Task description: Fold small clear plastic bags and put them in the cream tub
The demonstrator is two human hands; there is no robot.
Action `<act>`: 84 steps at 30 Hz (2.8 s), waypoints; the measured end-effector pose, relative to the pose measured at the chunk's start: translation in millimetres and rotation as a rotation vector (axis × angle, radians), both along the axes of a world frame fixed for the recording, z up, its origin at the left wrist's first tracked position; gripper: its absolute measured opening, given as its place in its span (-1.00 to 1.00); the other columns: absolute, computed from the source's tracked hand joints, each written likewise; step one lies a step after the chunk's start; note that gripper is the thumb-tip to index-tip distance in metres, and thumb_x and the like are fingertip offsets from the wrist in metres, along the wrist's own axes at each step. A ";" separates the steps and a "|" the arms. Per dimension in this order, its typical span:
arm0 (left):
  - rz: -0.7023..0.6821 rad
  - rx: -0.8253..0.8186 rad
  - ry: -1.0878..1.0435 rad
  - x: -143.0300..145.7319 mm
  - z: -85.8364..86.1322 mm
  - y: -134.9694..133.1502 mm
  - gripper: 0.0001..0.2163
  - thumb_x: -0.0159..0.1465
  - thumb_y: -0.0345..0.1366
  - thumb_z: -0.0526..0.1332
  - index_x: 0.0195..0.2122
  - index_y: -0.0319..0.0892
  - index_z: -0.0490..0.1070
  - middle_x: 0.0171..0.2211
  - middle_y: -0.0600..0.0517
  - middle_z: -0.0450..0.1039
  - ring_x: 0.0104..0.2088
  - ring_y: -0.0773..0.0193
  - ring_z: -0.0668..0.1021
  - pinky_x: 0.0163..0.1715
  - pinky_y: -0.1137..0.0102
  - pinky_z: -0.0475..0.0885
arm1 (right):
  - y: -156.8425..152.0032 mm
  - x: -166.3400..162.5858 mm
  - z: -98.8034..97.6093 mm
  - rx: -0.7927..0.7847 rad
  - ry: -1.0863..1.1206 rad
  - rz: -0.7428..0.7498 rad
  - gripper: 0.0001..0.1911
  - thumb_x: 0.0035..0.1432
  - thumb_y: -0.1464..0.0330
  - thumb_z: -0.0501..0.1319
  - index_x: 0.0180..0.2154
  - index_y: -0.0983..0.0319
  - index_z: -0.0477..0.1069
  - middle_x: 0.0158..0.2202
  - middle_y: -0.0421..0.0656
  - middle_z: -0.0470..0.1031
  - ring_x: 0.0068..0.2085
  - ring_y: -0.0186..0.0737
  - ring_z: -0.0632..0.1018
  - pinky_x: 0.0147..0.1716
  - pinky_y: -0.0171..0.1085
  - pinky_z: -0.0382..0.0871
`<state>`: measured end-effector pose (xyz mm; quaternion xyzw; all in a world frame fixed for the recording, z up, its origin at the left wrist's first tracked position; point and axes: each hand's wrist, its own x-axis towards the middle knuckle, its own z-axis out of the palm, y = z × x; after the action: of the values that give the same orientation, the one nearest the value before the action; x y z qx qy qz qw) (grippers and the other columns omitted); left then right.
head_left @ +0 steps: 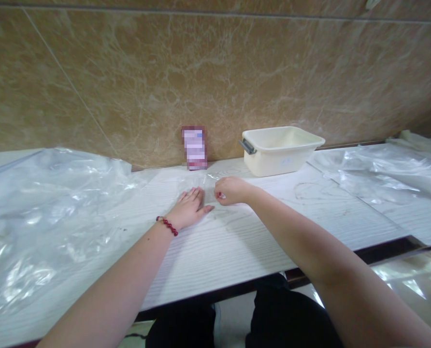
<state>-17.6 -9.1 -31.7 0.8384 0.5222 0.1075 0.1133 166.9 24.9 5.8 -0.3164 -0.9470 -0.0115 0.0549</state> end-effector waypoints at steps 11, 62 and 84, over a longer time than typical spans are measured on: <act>0.020 0.044 -0.024 -0.4 0.0 2.9 -0.55 0.15 -0.10 -0.04 0.03 -0.19 0.11 0.10 -0.12 0.05 0.10 0.08 0.08 0.02 0.15 -0.04 | 1.7 2.0 3.4 0.087 0.189 0.091 -0.86 -0.14 0.45 0.04 -0.45 0.31 0.33 -0.41 -0.10 0.34 -0.30 -0.26 0.34 -0.27 -0.33 0.16; 0.170 -0.846 -1.568 -18.1 31.4 2.0 -0.70 0.12 -0.51 0.04 -0.11 -0.23 0.30 -0.26 -0.09 0.43 -0.29 0.25 0.49 -0.28 0.38 0.39 | 8.8 -3.9 -18.6 -1.589 1.206 -0.089 -0.64 0.04 0.53 0.06 -0.08 0.20 0.23 -0.33 -0.17 0.46 -0.31 -0.36 0.50 -0.47 -0.47 0.43; 0.154 -0.715 -1.532 -21.1 24.1 -0.6 -0.84 0.03 -0.54 0.14 -0.36 -0.27 0.43 -0.36 -0.07 0.48 -0.36 0.26 0.50 -0.33 0.34 0.40 | 14.8 -2.2 -20.0 -1.450 1.326 -0.141 -0.88 -0.08 0.49 0.16 -0.57 0.28 0.22 -0.59 -0.26 0.37 -0.49 -0.35 0.48 -0.60 -0.45 0.32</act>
<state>-38.8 -9.7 -7.6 0.4097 0.3594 0.4814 0.6864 164.7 39.7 -14.2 -0.2715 -0.4808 0.7486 0.3669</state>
